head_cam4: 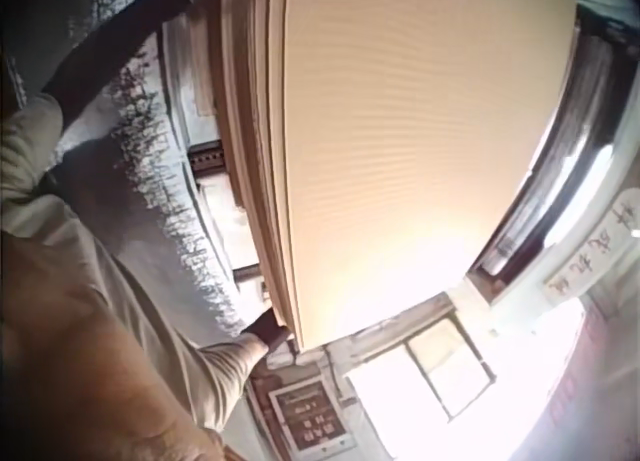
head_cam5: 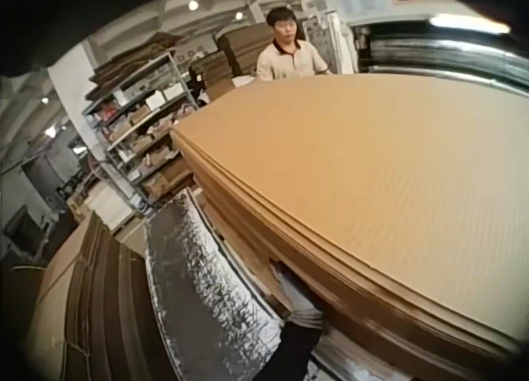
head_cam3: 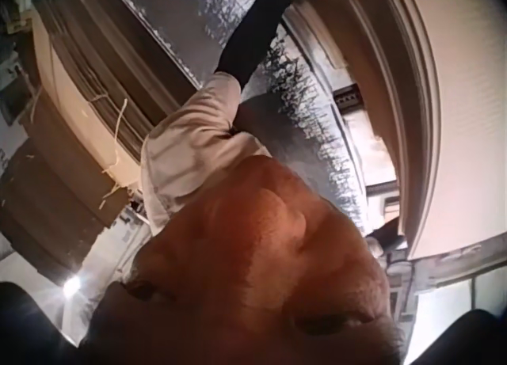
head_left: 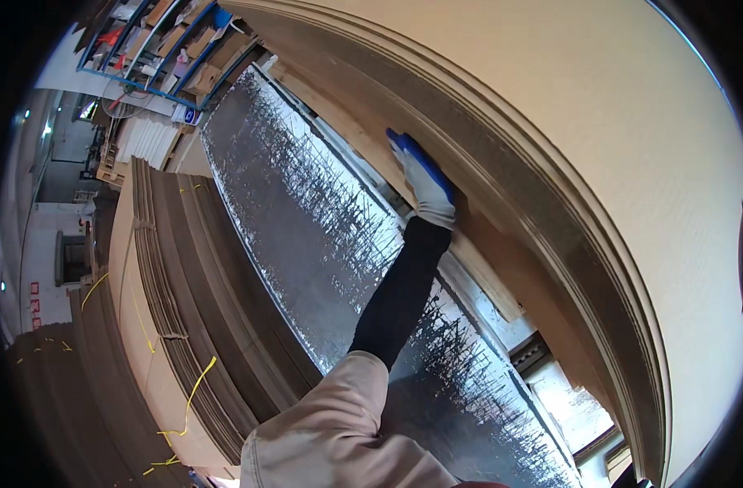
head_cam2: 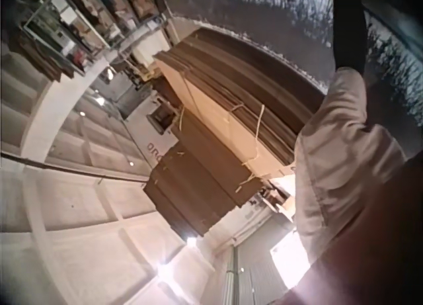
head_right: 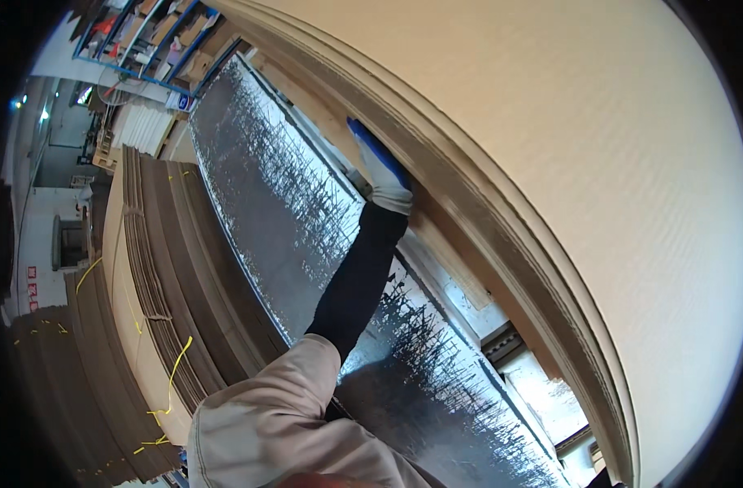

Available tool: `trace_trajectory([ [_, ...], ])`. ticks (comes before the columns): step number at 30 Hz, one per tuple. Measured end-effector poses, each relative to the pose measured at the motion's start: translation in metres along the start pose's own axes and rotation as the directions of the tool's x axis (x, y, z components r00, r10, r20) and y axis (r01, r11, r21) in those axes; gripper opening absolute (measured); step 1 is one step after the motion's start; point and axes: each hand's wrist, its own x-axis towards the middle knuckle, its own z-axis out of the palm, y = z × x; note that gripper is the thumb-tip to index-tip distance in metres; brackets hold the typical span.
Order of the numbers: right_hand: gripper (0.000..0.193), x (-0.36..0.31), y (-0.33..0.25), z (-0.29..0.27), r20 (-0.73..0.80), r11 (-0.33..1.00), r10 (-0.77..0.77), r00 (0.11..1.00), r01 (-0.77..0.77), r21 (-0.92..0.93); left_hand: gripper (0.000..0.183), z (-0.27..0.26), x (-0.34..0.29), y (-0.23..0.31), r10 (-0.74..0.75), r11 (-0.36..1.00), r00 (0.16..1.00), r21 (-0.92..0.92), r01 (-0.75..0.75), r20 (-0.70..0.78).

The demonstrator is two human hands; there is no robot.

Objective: Picking up large cardboard sheets from a tall stack and placing them onto a metal processing table.

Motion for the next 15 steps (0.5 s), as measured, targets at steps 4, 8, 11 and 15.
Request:
trace_trajectory([
  [4,0.044,-0.004,-0.007,-0.002,0.009,0.998,0.014,1.000,-0.015,0.055,0.061,-0.002,0.017,0.023,0.021,0.992,0.998,0.125,-0.028,0.064],
  [8,0.043,-0.008,-0.014,-0.002,0.008,0.996,0.032,0.999,-0.033,0.079,0.062,0.000,0.026,0.033,-0.108,0.994,0.991,-0.022,0.110,0.085],
  [11,0.042,-0.011,-0.017,0.001,-0.005,0.994,0.027,1.000,-0.026,0.110,0.062,-0.011,0.033,0.026,-0.150,0.983,0.987,-0.100,0.155,0.064],
  [15,0.040,-0.029,-0.027,0.011,0.016,0.987,0.046,0.999,-0.048,0.154,0.063,-0.002,0.029,0.027,-0.187,0.981,0.976,-0.034,0.191,0.109],
])
